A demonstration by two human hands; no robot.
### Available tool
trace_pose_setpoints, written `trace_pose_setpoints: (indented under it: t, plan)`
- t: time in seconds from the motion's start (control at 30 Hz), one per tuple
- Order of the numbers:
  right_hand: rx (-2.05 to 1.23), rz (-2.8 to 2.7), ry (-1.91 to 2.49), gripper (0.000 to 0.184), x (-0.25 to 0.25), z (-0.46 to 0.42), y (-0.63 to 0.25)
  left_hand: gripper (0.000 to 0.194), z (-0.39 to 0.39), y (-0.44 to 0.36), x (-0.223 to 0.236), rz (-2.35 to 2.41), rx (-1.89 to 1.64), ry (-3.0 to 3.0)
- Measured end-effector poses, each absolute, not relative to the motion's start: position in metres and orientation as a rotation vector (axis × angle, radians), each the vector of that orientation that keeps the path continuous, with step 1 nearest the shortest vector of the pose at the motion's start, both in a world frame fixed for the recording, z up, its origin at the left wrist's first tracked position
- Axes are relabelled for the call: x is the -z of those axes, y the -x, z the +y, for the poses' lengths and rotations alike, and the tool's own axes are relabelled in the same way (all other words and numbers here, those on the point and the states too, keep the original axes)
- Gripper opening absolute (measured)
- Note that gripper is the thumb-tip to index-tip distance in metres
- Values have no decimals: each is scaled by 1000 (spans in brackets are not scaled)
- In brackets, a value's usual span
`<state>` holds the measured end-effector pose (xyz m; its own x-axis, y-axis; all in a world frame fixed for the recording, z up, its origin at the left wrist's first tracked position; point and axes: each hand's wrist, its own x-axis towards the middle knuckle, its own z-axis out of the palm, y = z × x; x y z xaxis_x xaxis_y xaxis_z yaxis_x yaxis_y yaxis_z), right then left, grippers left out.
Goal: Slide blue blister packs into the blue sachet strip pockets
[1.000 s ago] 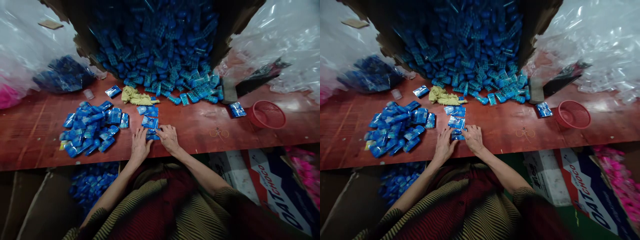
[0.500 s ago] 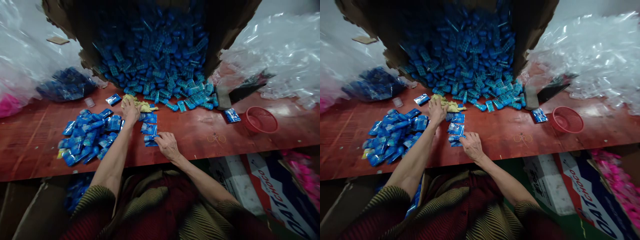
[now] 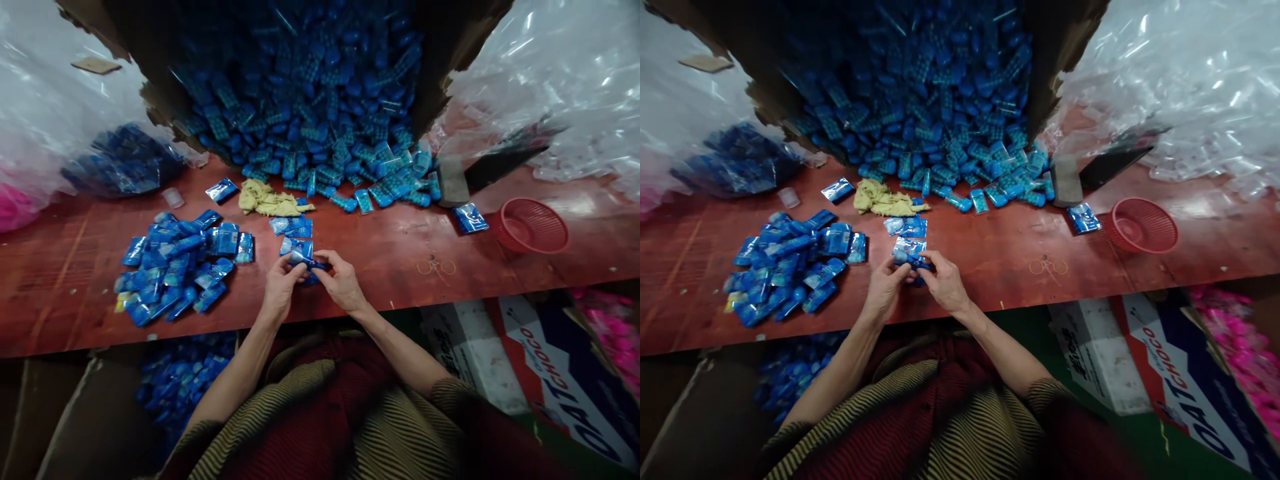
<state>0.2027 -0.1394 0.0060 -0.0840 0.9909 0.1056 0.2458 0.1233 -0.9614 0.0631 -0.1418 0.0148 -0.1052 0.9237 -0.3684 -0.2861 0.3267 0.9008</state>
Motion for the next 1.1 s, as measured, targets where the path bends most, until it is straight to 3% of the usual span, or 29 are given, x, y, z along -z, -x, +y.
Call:
trace_pose_setpoints:
  t: [0.07,0.2,0.3,0.57,0.7,0.9,1.1]
  plan:
    - [-1223,-1351,1210,35,-4,-139,-199,30,-141,-67,-15,1216,-1187,-591]
    - [-1608,-962,1068,49,-1,-134,-195,34,-145,-69,-17,1166,-1227,-483]
    - [-1701,-825,1087,32,-1,-133,-191,35,-151,-70,-19,1163,-1236,-470]
    - [-1566,-1116,1274,19,-7,-129,-189,22,-155,-71,-7,1386,-1311,-634]
    - [-1422,-1315,1316,18,-5,-124,-186,27,-151,-78,-9,1338,-1378,-470]
    - [-1207,-1562,1349,29,-14,-115,-190,34,-140,-82,-23,1209,-1306,-345]
    - [-1248,-1684,1256,33,-23,-108,-206,32,-139,-63,-29,1178,-1046,-452]
